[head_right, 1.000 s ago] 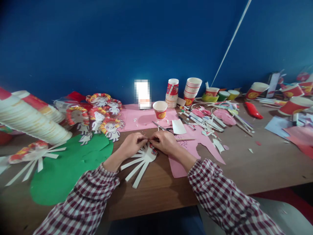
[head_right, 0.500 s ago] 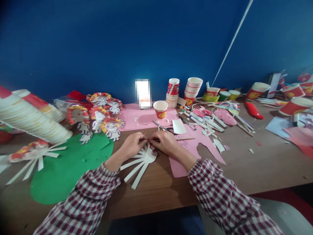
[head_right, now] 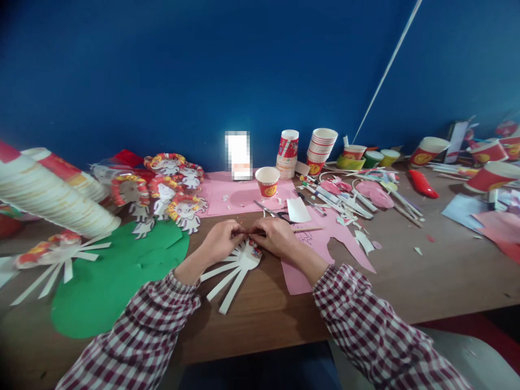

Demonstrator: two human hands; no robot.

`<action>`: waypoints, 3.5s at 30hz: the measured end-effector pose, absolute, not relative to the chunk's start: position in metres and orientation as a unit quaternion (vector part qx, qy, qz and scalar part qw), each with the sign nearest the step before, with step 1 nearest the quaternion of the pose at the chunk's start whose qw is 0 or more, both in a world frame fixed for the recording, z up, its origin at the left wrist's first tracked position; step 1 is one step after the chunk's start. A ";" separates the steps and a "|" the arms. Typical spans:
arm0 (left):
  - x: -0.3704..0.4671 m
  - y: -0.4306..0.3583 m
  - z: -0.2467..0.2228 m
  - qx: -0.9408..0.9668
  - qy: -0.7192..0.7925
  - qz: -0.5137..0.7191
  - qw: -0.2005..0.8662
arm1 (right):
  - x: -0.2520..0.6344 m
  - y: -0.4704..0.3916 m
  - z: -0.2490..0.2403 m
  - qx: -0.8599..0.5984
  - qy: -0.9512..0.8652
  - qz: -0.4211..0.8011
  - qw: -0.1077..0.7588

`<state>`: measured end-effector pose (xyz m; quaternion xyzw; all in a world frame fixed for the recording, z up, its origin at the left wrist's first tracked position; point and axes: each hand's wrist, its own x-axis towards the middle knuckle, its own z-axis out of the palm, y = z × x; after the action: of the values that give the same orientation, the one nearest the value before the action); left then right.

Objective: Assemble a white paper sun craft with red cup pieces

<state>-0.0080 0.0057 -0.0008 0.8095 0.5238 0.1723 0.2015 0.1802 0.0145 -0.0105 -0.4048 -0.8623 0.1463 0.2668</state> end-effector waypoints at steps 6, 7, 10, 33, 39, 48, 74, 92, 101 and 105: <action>-0.007 0.005 0.000 0.804 0.531 0.173 0.204 | 0.181 0.014 -0.010 -0.406 -0.863 0.148 0.262; -0.007 0.005 0.000 0.803 0.533 0.174 0.205 | 0.181 0.014 -0.010 -0.405 -0.863 0.151 0.262; -0.007 0.005 0.001 0.799 0.535 0.181 0.207 | 0.181 0.014 -0.010 -0.398 -0.864 0.160 0.263; -0.004 0.001 0.001 0.782 0.544 0.220 0.211 | 0.181 0.012 -0.007 -0.413 -0.863 0.147 0.251; -0.005 0.003 -0.003 0.783 0.547 0.217 0.198 | 0.179 0.013 -0.008 -0.414 -0.858 0.155 0.262; -0.003 0.002 -0.003 0.782 0.541 0.225 0.212 | 0.179 0.014 -0.011 -0.407 -0.861 0.155 0.261; -0.022 0.007 0.017 0.786 0.538 0.269 0.143 | 0.179 0.013 -0.010 -0.443 -0.840 0.137 0.281; -0.013 0.007 -0.003 0.837 0.466 0.217 0.190 | 0.182 0.014 -0.015 -0.418 -0.856 0.104 0.287; -0.012 0.008 -0.003 0.837 0.472 0.205 0.187 | 0.181 0.014 -0.016 -0.415 -0.859 0.091 0.285; -0.010 0.007 -0.002 0.826 0.482 0.212 0.201 | 0.180 0.015 -0.019 -0.411 -0.862 0.088 0.284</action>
<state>-0.0099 0.0066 -0.0016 0.8258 0.4824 0.2123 0.2008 0.1802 0.0149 -0.0190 -0.4114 -0.8617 0.0876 0.2837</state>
